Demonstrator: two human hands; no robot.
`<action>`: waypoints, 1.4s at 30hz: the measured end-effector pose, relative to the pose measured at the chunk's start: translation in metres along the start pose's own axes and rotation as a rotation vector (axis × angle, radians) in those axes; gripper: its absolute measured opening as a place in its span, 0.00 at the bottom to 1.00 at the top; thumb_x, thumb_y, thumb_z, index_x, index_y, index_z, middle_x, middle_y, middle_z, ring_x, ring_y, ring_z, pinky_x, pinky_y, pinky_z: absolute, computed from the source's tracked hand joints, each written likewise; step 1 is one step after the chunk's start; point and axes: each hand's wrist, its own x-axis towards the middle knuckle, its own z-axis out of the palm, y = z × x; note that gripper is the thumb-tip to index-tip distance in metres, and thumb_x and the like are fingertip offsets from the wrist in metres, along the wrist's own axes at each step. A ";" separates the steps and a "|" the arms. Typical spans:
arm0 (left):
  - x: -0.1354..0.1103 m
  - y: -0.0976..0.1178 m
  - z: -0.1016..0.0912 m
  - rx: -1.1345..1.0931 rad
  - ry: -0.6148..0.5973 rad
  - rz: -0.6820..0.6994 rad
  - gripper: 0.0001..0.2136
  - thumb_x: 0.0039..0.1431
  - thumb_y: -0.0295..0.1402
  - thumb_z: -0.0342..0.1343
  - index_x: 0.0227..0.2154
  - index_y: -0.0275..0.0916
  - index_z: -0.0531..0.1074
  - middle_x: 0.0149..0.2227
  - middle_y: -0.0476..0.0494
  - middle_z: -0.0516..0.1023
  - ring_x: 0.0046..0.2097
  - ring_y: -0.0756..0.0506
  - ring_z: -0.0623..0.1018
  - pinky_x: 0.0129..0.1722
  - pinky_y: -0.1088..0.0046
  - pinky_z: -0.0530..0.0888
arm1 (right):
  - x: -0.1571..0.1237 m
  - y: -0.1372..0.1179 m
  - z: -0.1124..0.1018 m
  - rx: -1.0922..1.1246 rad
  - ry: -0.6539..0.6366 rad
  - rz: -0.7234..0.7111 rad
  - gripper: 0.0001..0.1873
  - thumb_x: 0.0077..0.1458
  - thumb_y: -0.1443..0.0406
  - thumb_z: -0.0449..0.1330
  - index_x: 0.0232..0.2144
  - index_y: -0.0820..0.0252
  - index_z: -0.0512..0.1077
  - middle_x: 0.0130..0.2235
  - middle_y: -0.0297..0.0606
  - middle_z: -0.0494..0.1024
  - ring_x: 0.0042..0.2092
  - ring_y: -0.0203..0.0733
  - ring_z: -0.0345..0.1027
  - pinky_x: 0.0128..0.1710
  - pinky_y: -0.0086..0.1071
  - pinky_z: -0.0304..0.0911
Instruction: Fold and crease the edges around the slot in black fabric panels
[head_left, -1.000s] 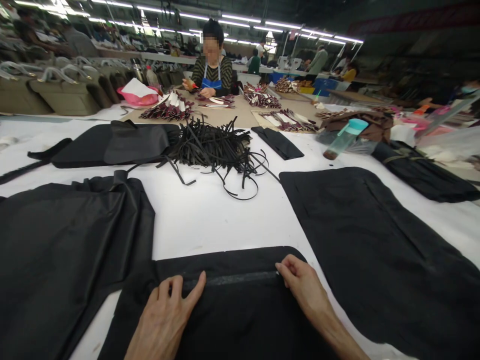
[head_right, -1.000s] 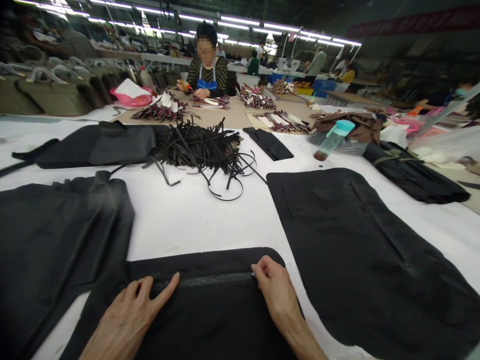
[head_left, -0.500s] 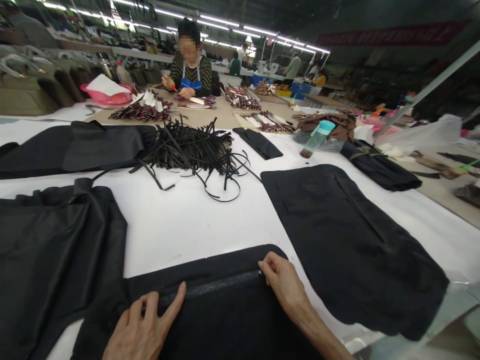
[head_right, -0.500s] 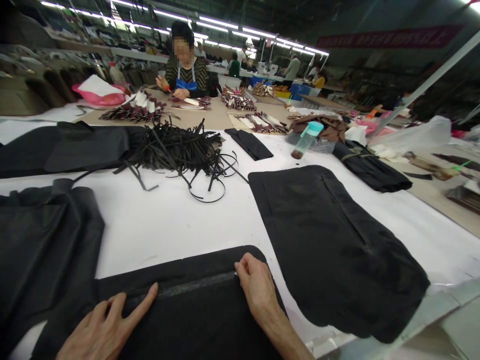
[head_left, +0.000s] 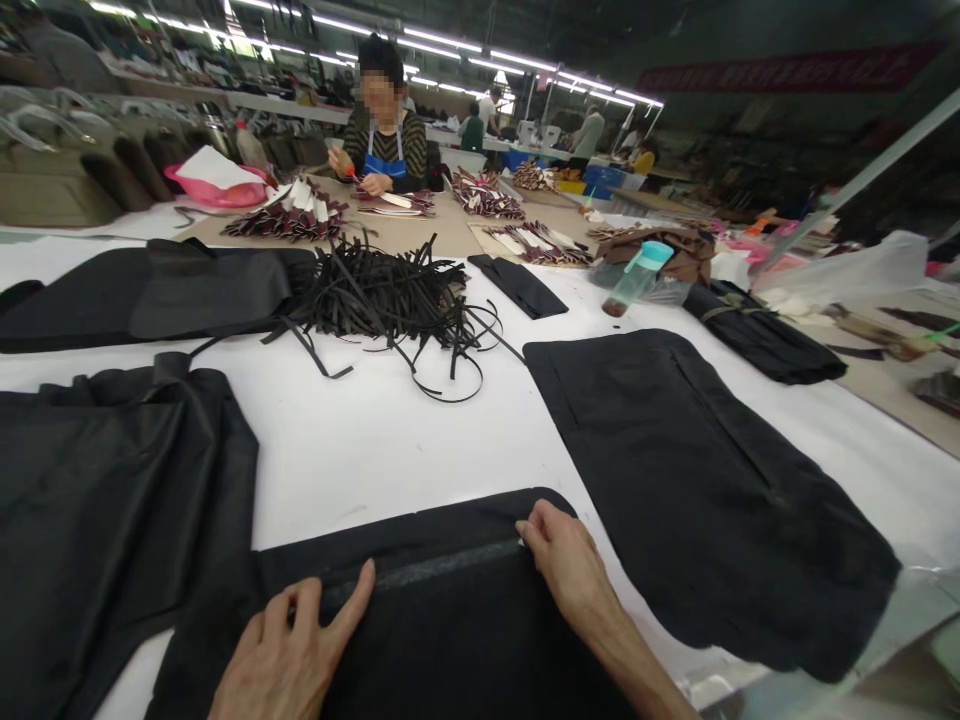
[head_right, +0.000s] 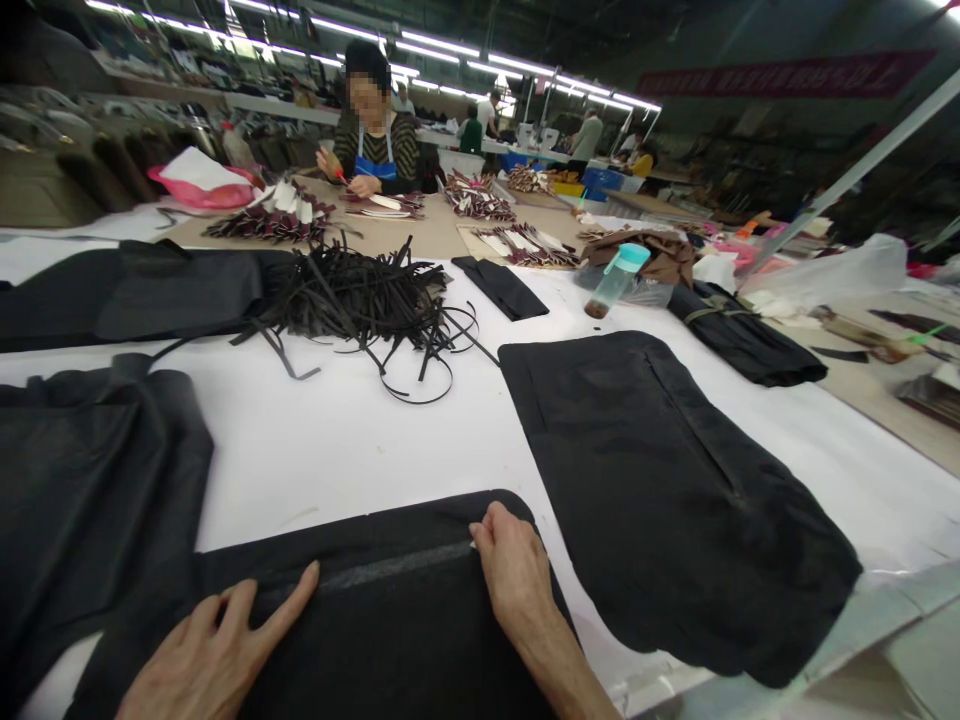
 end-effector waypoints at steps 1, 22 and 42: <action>0.000 0.000 0.001 0.000 0.007 0.001 0.34 0.49 0.13 0.48 0.55 0.55 0.60 0.37 0.39 0.73 0.34 0.43 0.74 0.35 0.65 0.71 | 0.001 0.000 -0.001 -0.007 -0.002 0.004 0.13 0.56 0.63 0.51 0.20 0.56 0.57 0.20 0.29 0.67 0.26 0.36 0.62 0.25 0.28 0.47; 0.000 0.000 -0.008 -0.149 -0.116 -0.053 0.34 0.50 0.15 0.42 0.58 0.53 0.55 0.39 0.39 0.74 0.39 0.39 0.74 0.38 0.61 0.71 | -0.033 -0.017 0.040 -0.292 0.375 -0.876 0.23 0.49 0.78 0.54 0.47 0.59 0.68 0.44 0.39 0.73 0.44 0.44 0.64 0.44 0.35 0.60; 0.026 0.027 -0.016 -0.576 -0.038 0.113 0.28 0.55 0.18 0.42 0.59 0.42 0.55 0.55 0.38 0.68 0.54 0.40 0.68 0.53 0.59 0.66 | -0.047 -0.044 0.052 -0.659 0.376 -0.785 0.31 0.47 0.76 0.56 0.53 0.51 0.66 0.47 0.43 0.73 0.43 0.54 0.68 0.46 0.51 0.61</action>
